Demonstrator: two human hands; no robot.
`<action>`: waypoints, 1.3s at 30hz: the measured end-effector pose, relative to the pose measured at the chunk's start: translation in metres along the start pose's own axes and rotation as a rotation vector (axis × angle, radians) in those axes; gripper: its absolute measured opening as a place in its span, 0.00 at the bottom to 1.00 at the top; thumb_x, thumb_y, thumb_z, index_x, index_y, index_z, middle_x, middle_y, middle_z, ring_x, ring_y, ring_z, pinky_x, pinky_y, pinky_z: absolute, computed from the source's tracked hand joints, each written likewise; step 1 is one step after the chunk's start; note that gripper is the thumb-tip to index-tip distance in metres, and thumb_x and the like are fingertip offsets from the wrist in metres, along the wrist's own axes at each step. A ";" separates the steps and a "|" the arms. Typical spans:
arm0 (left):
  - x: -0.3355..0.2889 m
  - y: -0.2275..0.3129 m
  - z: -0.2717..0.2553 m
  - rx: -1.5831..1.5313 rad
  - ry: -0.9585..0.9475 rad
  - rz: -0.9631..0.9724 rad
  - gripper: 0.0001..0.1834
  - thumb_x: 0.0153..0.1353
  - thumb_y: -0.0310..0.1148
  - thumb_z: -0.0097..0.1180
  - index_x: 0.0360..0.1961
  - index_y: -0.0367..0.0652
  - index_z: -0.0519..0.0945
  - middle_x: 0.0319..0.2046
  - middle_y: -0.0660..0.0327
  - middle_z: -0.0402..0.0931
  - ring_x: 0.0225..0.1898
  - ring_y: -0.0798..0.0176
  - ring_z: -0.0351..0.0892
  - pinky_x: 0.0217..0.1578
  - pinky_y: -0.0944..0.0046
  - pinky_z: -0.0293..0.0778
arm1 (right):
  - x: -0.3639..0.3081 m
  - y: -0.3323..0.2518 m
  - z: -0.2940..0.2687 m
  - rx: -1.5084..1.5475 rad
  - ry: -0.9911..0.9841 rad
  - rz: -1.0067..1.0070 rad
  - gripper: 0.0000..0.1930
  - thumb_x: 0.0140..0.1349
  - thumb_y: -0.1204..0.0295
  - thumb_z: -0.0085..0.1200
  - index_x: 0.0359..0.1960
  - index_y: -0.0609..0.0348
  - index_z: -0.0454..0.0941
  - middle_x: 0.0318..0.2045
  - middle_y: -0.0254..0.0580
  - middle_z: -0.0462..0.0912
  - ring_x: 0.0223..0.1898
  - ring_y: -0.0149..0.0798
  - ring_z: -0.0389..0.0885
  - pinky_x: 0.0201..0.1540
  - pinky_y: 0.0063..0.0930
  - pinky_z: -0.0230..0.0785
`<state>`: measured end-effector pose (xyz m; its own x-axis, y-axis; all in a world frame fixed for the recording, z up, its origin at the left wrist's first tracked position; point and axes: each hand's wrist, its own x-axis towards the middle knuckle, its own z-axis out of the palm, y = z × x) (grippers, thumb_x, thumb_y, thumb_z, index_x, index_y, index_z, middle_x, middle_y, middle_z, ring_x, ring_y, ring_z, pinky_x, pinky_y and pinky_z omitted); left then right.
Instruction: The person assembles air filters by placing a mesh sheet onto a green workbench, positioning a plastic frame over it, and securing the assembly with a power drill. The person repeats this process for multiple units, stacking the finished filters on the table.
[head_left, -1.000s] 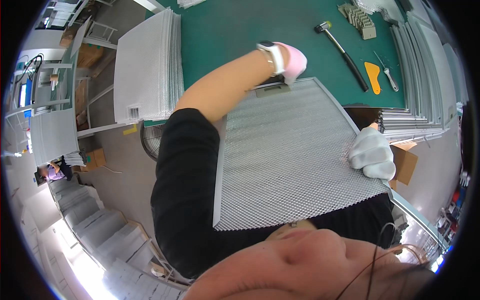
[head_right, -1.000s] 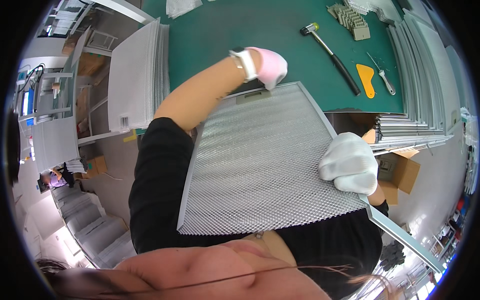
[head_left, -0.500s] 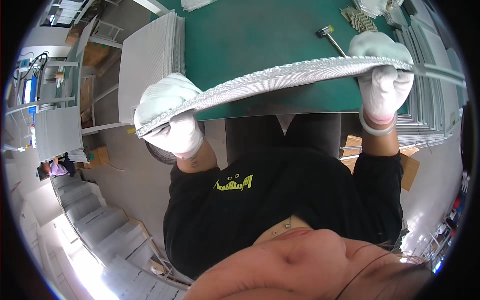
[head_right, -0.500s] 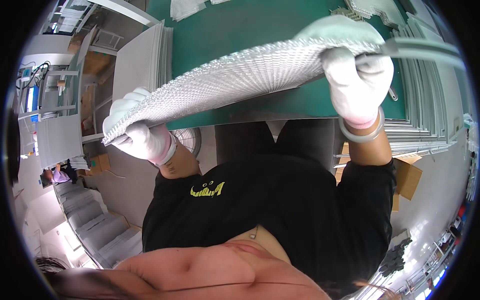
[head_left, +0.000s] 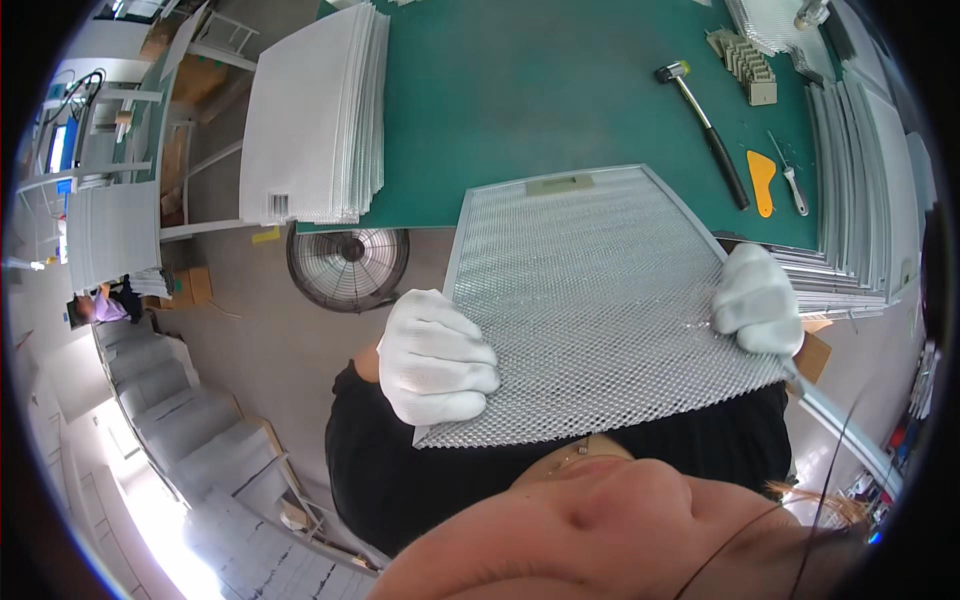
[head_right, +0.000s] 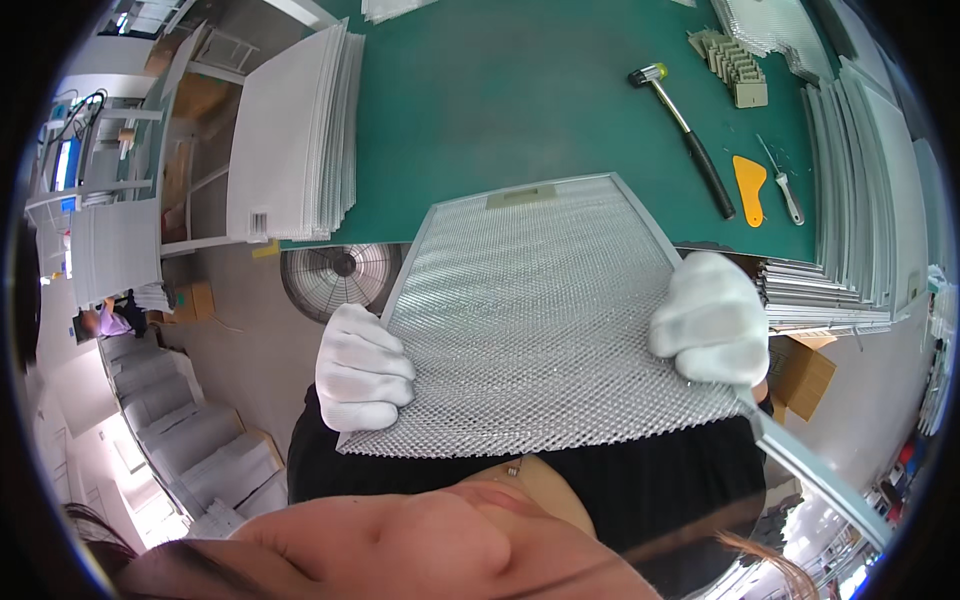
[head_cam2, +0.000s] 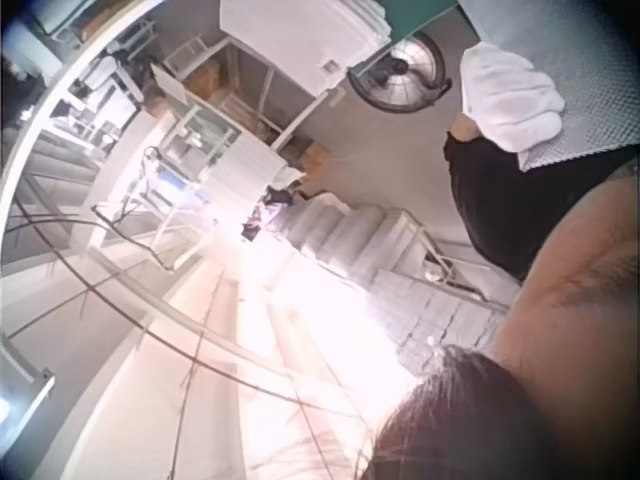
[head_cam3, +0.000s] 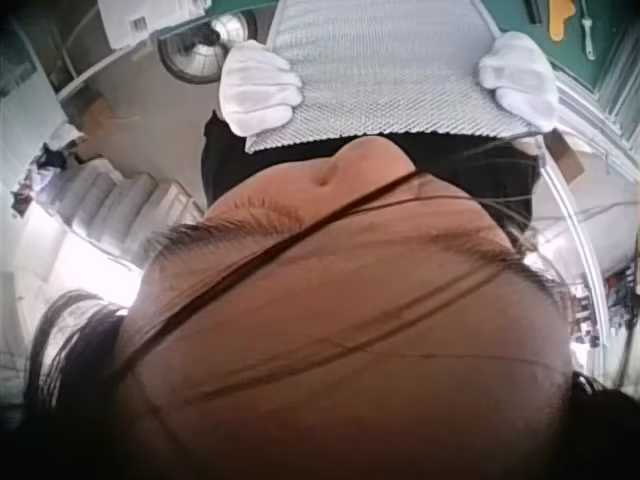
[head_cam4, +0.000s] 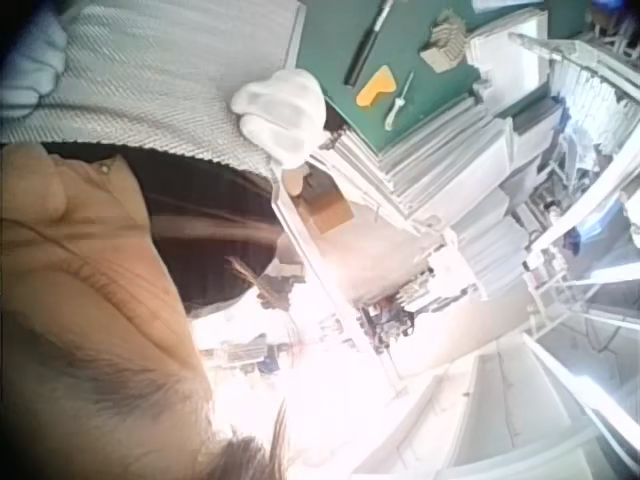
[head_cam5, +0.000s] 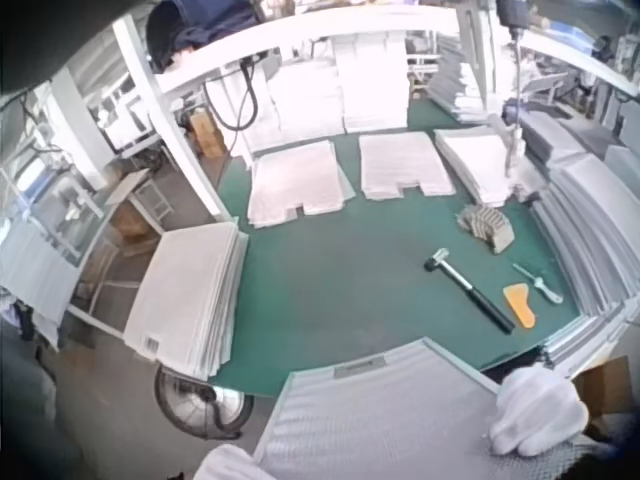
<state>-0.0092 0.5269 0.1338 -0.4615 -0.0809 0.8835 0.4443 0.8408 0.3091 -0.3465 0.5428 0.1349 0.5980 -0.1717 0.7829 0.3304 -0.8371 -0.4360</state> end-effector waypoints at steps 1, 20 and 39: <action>-0.002 0.001 0.007 0.011 0.113 0.039 0.15 0.36 0.33 0.55 0.09 0.48 0.60 0.14 0.64 0.68 0.14 0.69 0.72 0.11 0.74 0.56 | -0.001 -0.002 0.003 -0.005 0.007 0.006 0.19 0.47 0.63 0.51 0.10 0.45 0.51 0.13 0.33 0.67 0.09 0.27 0.61 0.14 0.28 0.46; 0.002 -0.102 -0.046 0.590 0.603 -0.490 0.07 0.62 0.23 0.62 0.39 0.37 0.77 0.32 0.59 0.75 0.33 0.67 0.73 0.37 0.68 0.70 | 0.073 0.001 -0.077 -0.992 0.198 0.502 0.28 0.59 0.82 0.60 0.64 0.67 0.72 0.48 0.48 0.85 0.38 0.34 0.83 0.44 0.27 0.76; 0.026 -0.070 -0.042 0.483 0.583 -0.641 0.18 0.57 0.22 0.66 0.49 0.36 0.79 0.44 0.58 0.81 0.43 0.67 0.80 0.47 0.65 0.76 | 0.115 0.010 -0.085 -0.589 -0.174 0.338 0.23 0.64 0.74 0.58 0.62 0.59 0.77 0.45 0.48 0.84 0.47 0.45 0.83 0.53 0.30 0.76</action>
<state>-0.0201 0.4431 0.1497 0.0027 -0.7383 0.6744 -0.1779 0.6633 0.7269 -0.3363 0.4702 0.2585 0.7226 -0.4280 0.5429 -0.3157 -0.9029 -0.2917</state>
